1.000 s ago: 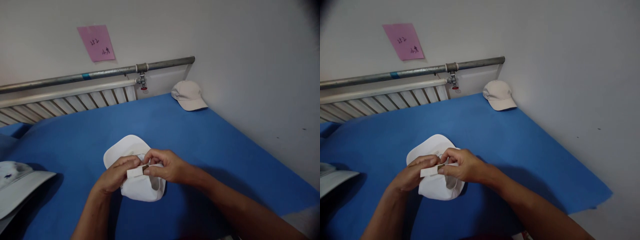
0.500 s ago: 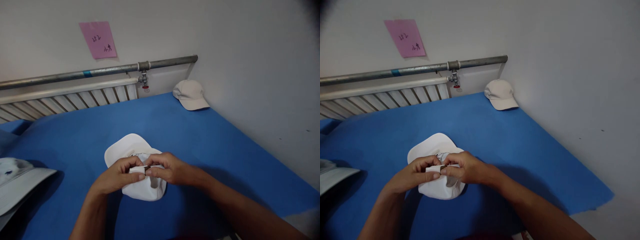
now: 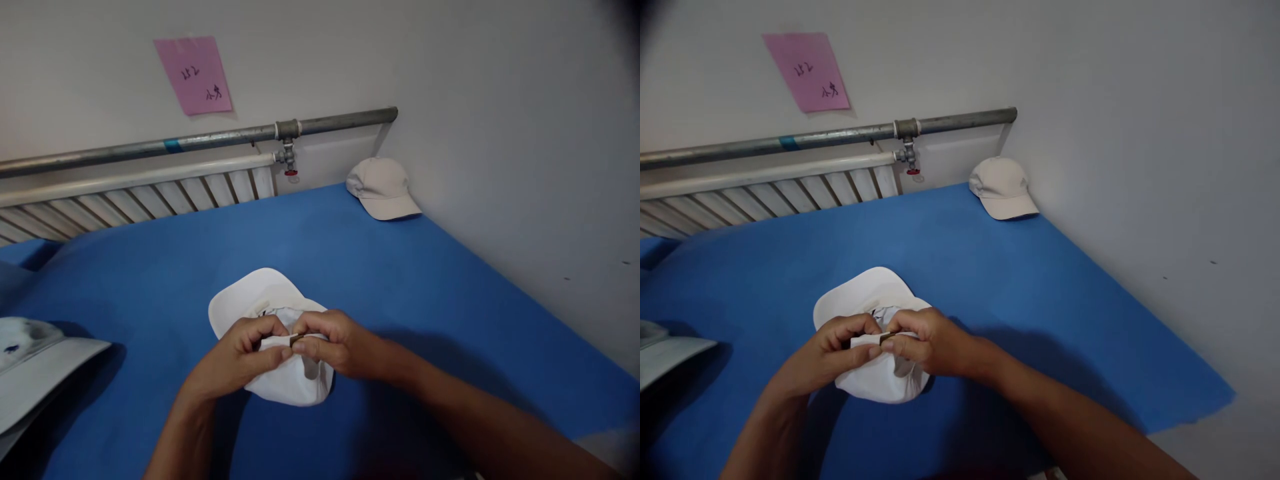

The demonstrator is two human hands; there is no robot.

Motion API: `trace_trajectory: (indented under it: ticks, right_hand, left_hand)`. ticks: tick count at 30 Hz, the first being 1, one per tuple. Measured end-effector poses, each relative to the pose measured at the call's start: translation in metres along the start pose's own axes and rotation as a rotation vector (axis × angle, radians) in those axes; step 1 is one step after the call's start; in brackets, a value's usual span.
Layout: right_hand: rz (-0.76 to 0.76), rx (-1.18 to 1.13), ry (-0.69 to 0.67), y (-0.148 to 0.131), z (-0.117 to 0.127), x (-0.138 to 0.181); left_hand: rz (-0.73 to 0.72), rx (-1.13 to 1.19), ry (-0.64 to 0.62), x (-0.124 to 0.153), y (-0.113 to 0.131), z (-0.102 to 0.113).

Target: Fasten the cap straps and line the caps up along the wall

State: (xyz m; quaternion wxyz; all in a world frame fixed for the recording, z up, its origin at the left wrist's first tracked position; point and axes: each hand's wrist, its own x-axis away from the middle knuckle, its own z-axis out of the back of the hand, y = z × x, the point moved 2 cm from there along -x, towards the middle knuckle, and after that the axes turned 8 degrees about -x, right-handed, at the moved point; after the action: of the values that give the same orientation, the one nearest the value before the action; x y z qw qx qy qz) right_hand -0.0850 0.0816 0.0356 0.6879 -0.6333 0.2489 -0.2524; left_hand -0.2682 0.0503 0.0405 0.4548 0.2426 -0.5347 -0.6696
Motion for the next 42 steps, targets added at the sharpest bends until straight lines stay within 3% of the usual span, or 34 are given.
trace_trajectory:
  ticks: [6,12,18,24,27,31,37,42]
  right_hand:
    - [-0.051,-0.102,0.027,0.002,-0.006,-0.001]
    - [-0.107,-0.248,0.073,0.010,-0.003,-0.005]
    - [-0.118,-0.306,0.152,0.012,0.000,-0.007]
    - [-0.124,-0.286,0.194,0.009,-0.002,-0.007]
    - [-0.129,-0.250,0.214,0.006,-0.001,-0.008]
    - [-0.155,-0.244,0.185,0.007,0.002,-0.009]
    - [-0.044,-0.049,0.090,-0.003,0.009,-0.003]
    - [-0.051,-0.112,0.008,-0.016,0.028,0.006]
  left_hand:
    - [-0.078,0.014,0.050,-0.003,0.002,0.001]
    - [0.068,0.130,0.051,-0.004,-0.009,0.003]
    - [0.040,0.286,0.184,0.000,-0.011,0.009]
    - [0.109,0.233,0.206,0.000,-0.008,0.008]
    - [0.074,0.221,0.238,-0.001,-0.011,0.008]
    - [0.063,0.272,0.262,-0.003,-0.011,0.007]
    - [0.084,0.202,0.063,0.002,-0.003,0.008]
    - [0.044,0.257,0.163,0.017,-0.010,0.020]
